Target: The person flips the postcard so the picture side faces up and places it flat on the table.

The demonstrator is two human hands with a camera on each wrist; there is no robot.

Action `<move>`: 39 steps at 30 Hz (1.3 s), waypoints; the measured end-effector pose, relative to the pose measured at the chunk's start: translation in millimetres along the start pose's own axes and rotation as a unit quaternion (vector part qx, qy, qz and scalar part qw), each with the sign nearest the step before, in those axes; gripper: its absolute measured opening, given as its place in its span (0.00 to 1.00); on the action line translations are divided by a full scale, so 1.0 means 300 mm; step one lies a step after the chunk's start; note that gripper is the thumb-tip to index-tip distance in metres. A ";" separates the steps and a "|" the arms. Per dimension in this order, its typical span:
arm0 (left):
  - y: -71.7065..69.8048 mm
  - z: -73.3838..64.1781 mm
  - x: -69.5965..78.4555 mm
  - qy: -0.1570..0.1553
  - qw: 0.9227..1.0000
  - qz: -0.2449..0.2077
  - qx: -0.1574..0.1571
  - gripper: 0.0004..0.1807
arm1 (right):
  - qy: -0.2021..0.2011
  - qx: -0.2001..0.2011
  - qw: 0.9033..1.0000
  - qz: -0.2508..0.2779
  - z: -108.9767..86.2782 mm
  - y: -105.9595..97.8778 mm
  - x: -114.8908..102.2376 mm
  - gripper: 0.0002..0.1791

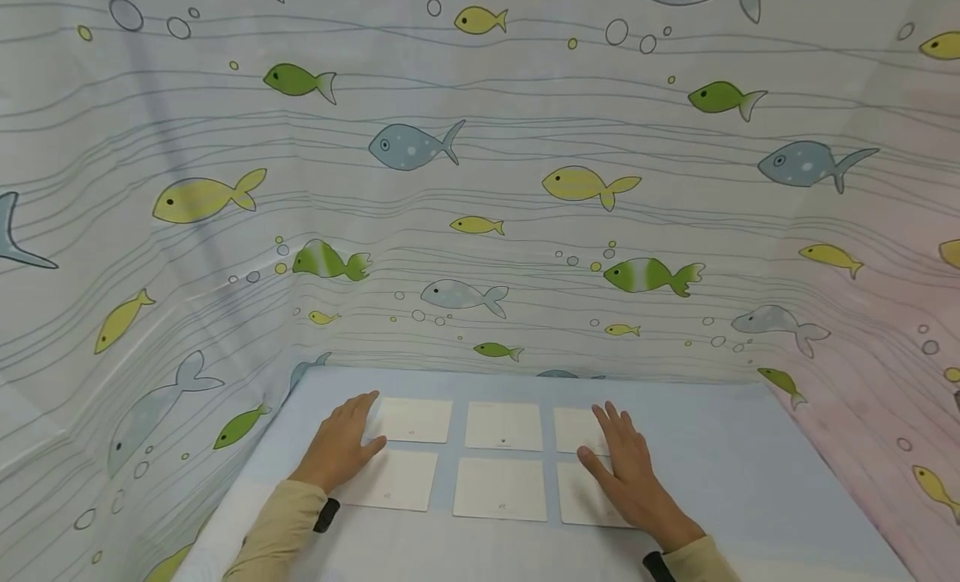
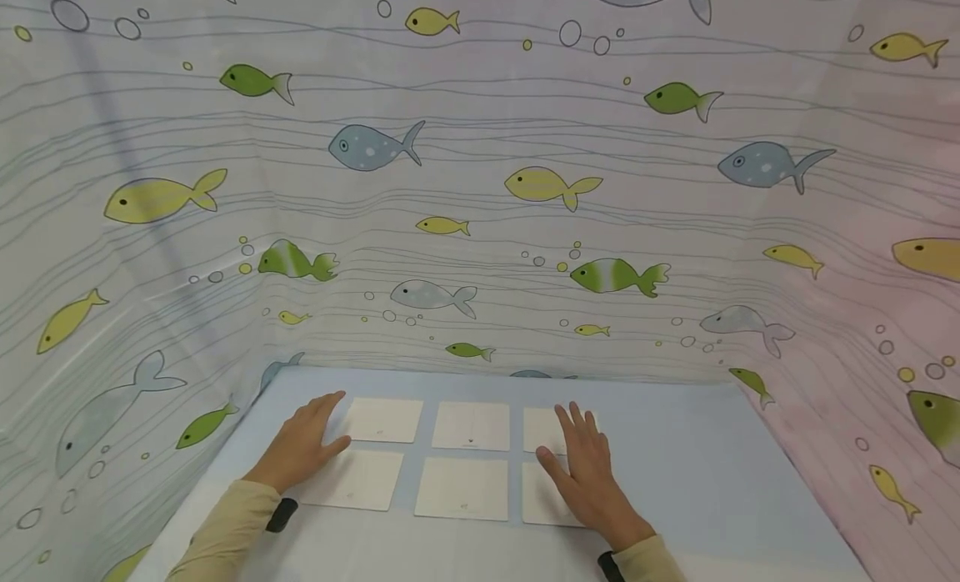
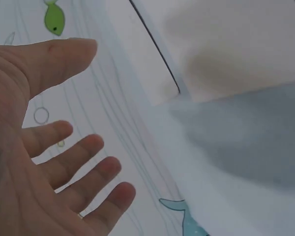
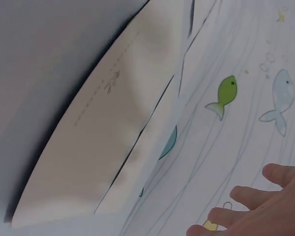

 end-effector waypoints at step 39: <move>0.160 0.269 -0.206 -0.091 0.964 0.002 -0.250 0.51 | -0.068 -0.154 0.986 -0.001 0.376 0.354 -0.273 0.44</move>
Point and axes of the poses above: each hand's wrist, its own z-axis towards the middle knuckle, its own y-axis out of the palm, x = y × z, the point moved 8 cm from there along z, towards the middle knuckle, and after that the axes turned 7 degrees about -x, right-handed, at the moved point
